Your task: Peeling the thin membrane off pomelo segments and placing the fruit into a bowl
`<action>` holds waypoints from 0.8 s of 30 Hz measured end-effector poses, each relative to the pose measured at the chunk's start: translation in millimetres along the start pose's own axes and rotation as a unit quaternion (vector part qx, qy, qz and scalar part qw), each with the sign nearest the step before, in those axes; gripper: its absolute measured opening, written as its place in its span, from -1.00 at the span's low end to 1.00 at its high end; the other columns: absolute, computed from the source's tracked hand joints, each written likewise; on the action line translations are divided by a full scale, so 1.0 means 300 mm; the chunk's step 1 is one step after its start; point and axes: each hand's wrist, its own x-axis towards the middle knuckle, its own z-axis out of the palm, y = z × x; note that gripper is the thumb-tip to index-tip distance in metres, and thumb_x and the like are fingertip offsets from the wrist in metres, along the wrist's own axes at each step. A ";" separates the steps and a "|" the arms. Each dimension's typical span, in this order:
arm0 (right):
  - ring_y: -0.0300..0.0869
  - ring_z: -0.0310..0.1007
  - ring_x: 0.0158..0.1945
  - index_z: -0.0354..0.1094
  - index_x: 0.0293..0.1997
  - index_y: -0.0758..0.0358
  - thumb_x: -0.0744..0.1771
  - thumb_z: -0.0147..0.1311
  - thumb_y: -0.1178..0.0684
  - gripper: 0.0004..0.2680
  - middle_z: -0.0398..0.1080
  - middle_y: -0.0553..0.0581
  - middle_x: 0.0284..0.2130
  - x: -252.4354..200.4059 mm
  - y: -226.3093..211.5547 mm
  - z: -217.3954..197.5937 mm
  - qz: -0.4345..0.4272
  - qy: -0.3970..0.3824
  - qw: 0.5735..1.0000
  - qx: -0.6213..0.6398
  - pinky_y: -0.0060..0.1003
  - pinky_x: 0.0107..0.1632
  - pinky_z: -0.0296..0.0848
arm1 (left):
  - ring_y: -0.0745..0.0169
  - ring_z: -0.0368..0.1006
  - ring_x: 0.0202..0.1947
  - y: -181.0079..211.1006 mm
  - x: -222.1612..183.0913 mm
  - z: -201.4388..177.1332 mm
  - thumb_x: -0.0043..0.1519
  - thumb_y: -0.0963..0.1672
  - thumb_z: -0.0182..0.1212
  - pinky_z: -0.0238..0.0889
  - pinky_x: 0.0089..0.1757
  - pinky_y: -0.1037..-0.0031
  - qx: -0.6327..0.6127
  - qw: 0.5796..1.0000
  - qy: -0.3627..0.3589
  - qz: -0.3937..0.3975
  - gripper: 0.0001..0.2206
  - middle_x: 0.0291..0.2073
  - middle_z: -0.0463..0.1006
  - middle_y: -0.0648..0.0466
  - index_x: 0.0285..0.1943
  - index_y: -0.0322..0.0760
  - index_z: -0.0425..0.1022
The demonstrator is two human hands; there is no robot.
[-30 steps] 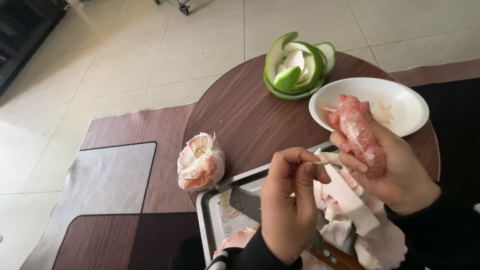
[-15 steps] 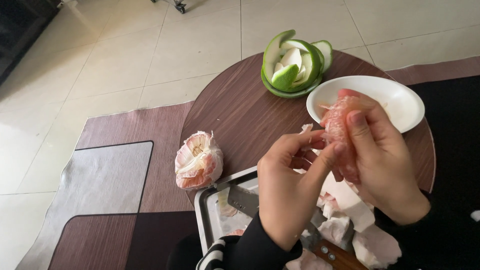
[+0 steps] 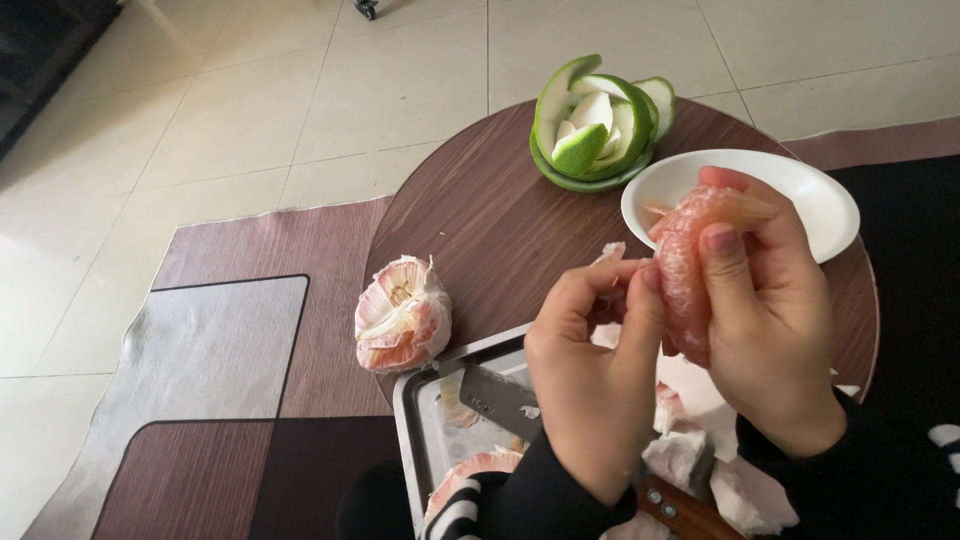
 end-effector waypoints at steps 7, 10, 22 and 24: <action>-0.37 0.30 -0.43 0.24 0.26 0.16 0.49 -0.13 -0.03 -0.78 0.16 -0.04 -0.74 0.023 0.032 0.001 0.157 -0.001 0.967 0.200 -0.23 0.35 0.51 | 0.01 0.52 -0.18 -0.031 0.023 0.002 0.40 -0.22 0.09 0.44 -0.05 0.30 0.150 0.962 -0.022 0.226 -0.95 -0.23 0.51 -0.06 -0.10 -0.34 0.46; -0.34 0.32 -0.57 0.31 0.34 0.06 0.44 -0.03 -0.13 -0.69 0.32 0.03 -0.64 0.033 0.053 -0.021 0.286 -0.013 0.903 0.321 -0.33 -0.17 0.40 | 0.02 0.54 -0.13 -0.042 0.032 0.001 0.41 -0.22 0.06 0.43 -0.04 0.31 0.132 0.966 -0.044 0.219 -0.95 -0.18 0.53 -0.06 -0.09 -0.32 0.43; -0.34 0.13 -0.60 0.26 0.05 0.38 0.45 0.03 -0.14 -0.70 0.35 0.24 -0.26 0.102 0.097 -0.079 0.384 -0.058 0.808 0.443 -0.59 -0.66 0.13 | 0.05 0.55 -0.16 -0.057 0.034 -0.059 0.41 -0.25 0.11 0.47 -0.08 0.35 0.115 0.959 -0.104 0.238 -0.95 -0.18 0.55 -0.09 -0.04 -0.37 0.48; -0.36 0.24 -0.44 0.25 0.08 0.30 0.42 0.03 -0.13 -0.72 0.41 0.29 0.02 0.102 0.080 -0.090 0.377 -0.046 0.825 0.417 -0.63 -0.67 0.13 | 0.14 0.55 -0.21 -0.039 0.029 -0.084 0.39 -0.27 0.16 0.47 -0.12 0.43 0.123 0.958 -0.114 0.231 -0.93 -0.18 0.58 -0.05 -0.01 -0.35 0.52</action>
